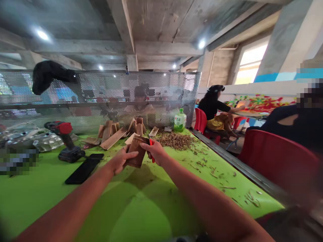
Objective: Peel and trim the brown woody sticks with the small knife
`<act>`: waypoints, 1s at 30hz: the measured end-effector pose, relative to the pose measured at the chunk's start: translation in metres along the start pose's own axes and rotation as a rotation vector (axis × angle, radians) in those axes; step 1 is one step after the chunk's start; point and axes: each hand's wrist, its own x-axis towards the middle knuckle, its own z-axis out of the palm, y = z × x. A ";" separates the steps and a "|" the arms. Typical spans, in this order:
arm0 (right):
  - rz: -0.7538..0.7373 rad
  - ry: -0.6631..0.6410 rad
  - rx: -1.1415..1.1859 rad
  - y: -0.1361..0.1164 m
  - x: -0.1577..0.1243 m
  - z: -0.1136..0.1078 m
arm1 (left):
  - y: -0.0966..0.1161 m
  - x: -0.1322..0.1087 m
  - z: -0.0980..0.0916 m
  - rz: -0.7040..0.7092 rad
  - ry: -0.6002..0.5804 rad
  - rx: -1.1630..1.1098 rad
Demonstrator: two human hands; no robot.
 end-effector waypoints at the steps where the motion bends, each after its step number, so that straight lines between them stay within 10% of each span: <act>1: -0.006 0.003 0.010 0.001 -0.001 0.000 | -0.001 -0.001 0.000 -0.004 -0.015 -0.003; 7: -0.003 -0.017 -0.088 0.006 -0.008 -0.008 | -0.005 -0.006 0.006 -0.146 -0.181 -0.106; 14: -0.220 0.142 -0.599 0.007 -0.004 -0.024 | -0.007 -0.002 0.011 -0.087 -0.029 -0.158; 30: -0.127 0.159 -1.462 -0.018 -0.012 -0.023 | -0.002 -0.013 0.023 -0.063 -0.086 -0.199</act>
